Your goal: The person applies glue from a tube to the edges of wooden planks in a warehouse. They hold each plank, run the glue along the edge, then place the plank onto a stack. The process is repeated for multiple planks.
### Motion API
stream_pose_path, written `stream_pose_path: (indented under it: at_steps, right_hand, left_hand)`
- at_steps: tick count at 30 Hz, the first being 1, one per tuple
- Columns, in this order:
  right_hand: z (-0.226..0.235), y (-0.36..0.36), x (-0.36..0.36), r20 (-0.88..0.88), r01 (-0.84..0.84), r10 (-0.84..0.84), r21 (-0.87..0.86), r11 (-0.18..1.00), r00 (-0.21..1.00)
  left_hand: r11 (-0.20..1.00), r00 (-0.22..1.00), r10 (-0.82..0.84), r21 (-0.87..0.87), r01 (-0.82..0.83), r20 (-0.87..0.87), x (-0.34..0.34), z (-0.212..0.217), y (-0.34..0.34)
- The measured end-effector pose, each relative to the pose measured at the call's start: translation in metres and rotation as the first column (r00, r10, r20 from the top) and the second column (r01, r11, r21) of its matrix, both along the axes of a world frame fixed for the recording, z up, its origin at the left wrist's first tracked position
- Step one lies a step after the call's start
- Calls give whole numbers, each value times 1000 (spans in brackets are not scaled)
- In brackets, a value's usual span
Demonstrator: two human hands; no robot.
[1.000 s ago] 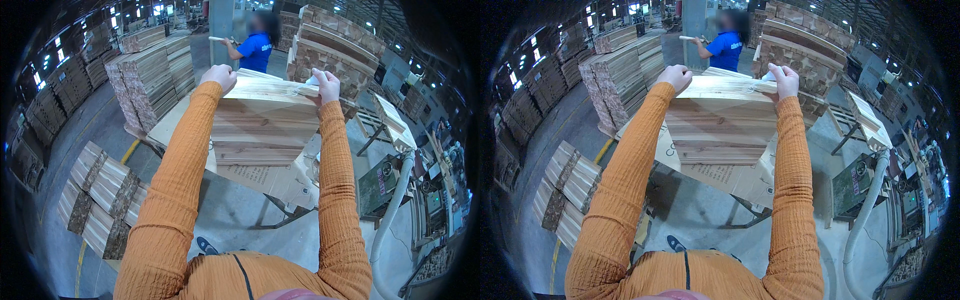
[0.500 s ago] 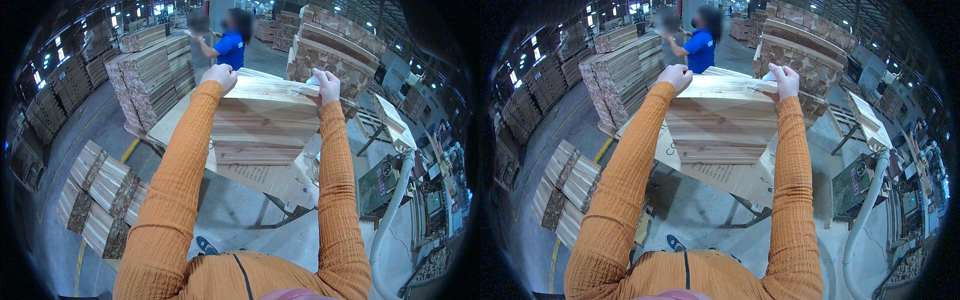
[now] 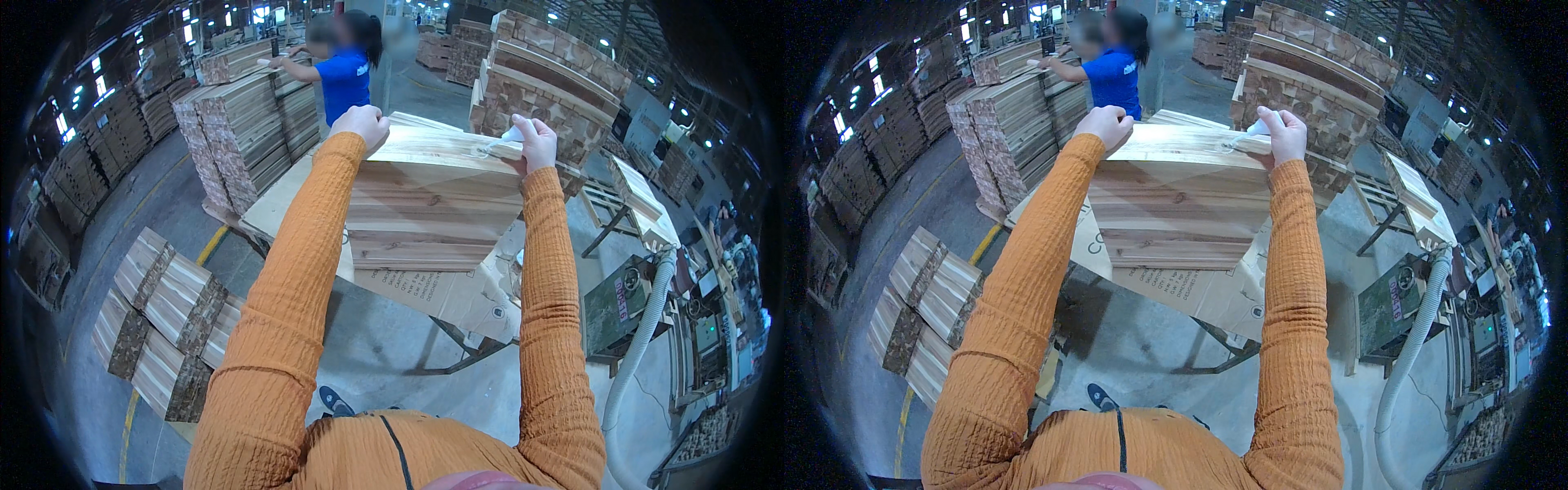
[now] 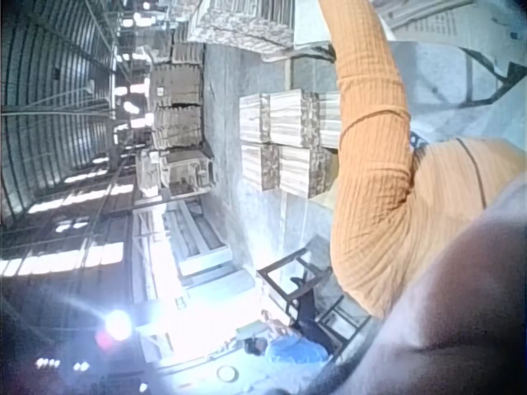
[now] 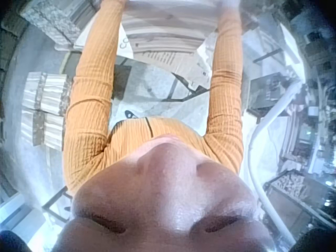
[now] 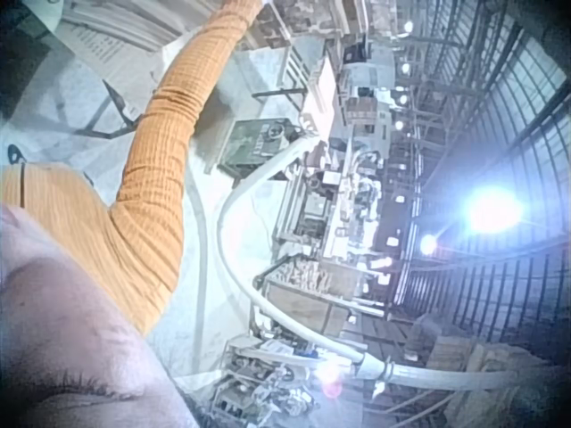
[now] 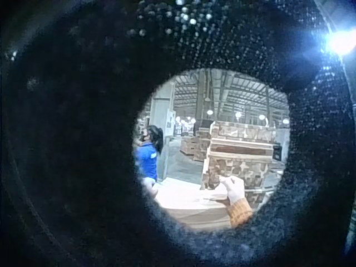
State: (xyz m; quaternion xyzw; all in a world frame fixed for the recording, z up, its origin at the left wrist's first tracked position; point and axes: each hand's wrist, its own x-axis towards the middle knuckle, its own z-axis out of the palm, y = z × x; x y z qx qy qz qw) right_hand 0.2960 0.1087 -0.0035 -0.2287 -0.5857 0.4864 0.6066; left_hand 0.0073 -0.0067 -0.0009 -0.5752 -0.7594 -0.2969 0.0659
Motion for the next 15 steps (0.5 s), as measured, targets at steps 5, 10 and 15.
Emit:
stream_pose_path:
  at_steps: [5, 10, 15]
  right_hand:
    - [-1, 4, 2, 14, 16, -16, 16, 1000, 1000]
    - [-1, -1, -2, 5, 6, -6, -37, 999, 1000]
    - [-3, 9, 2, 57, 36, -36, 13, 999, 998]
  left_hand:
    - [1000, 1000, -3, -9, 4, 7, 1, 0, 3]
    - [1000, 1000, 11, 9, -11, -12, -4, -2, 2]
    - [1000, 1000, 6, 7, -5, -4, -1, -1, 3]
